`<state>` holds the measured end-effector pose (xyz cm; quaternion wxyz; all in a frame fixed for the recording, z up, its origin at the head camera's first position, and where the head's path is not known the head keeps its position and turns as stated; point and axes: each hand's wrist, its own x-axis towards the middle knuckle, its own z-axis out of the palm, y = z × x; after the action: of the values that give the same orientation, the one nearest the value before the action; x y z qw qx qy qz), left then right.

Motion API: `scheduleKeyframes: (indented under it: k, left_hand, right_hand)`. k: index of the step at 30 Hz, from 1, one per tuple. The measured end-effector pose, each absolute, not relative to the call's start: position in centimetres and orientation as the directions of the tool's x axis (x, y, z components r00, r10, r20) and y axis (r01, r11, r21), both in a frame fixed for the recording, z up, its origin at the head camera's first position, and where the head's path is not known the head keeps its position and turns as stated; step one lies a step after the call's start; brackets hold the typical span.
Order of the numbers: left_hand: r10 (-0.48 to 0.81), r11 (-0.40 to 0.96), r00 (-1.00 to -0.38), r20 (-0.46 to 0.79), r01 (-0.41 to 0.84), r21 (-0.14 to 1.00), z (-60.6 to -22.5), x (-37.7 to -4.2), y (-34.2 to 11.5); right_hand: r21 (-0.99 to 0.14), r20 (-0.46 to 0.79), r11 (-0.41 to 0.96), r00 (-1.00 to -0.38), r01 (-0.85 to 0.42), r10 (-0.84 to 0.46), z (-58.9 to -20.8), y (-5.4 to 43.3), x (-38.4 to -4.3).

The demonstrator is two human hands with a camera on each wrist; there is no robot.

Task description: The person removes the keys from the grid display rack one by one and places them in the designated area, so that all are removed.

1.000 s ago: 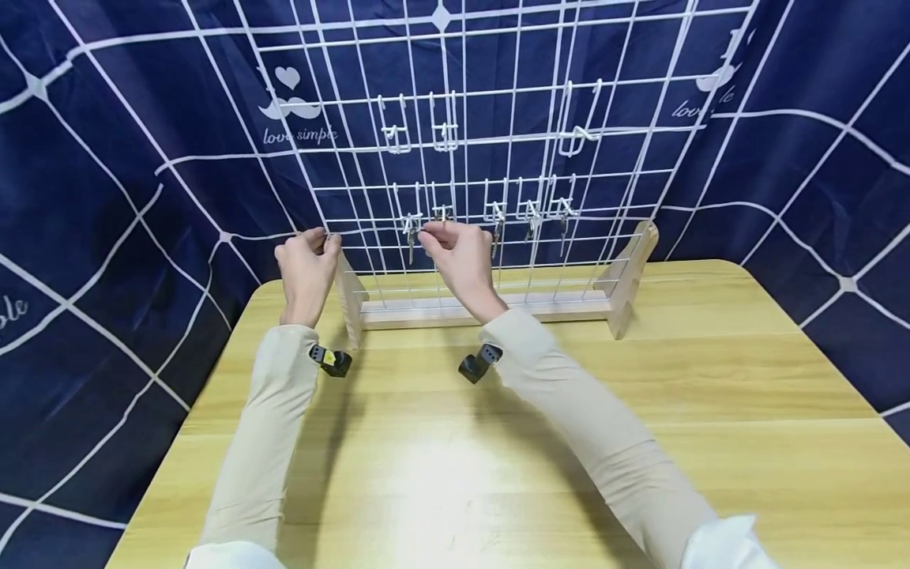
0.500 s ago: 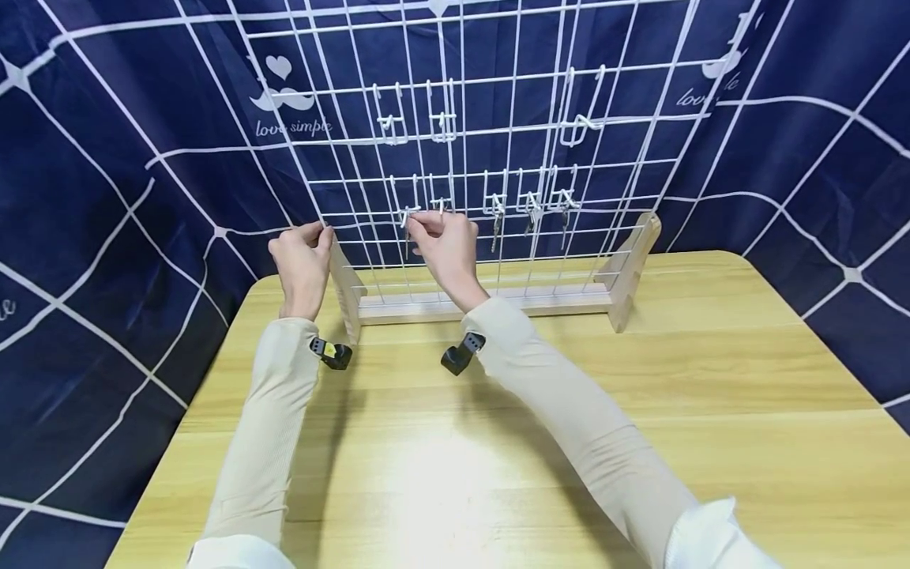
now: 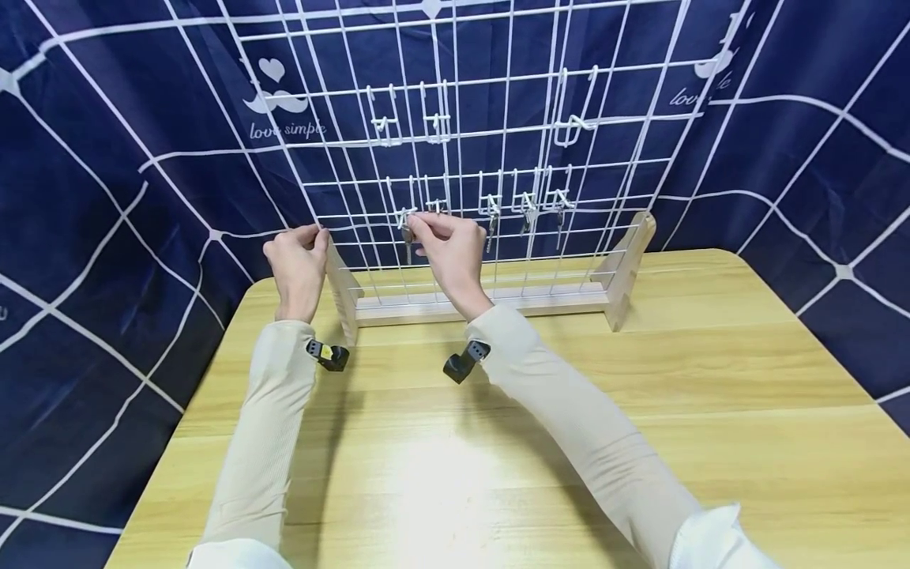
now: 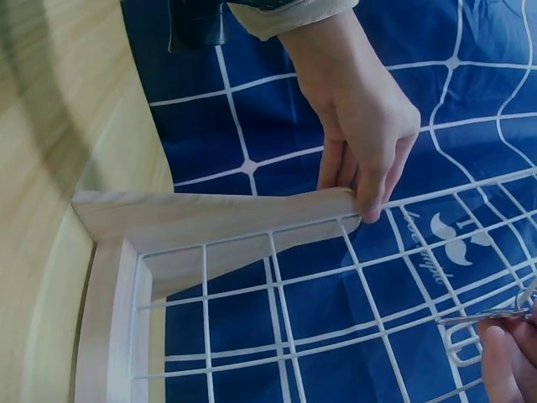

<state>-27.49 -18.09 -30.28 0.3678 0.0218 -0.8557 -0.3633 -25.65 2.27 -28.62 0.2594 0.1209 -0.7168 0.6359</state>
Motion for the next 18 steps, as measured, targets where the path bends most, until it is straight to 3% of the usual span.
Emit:
scheduleKeyframes:
  k: [18]
  left_hand:
    - [-0.305,0.729,-0.737,0.603,0.227,0.646,-30.3,-27.5,-18.0]
  right_hand:
    - [-0.854,0.520,0.127,-0.841,-0.505,0.151,-28.5,2.9,-24.6]
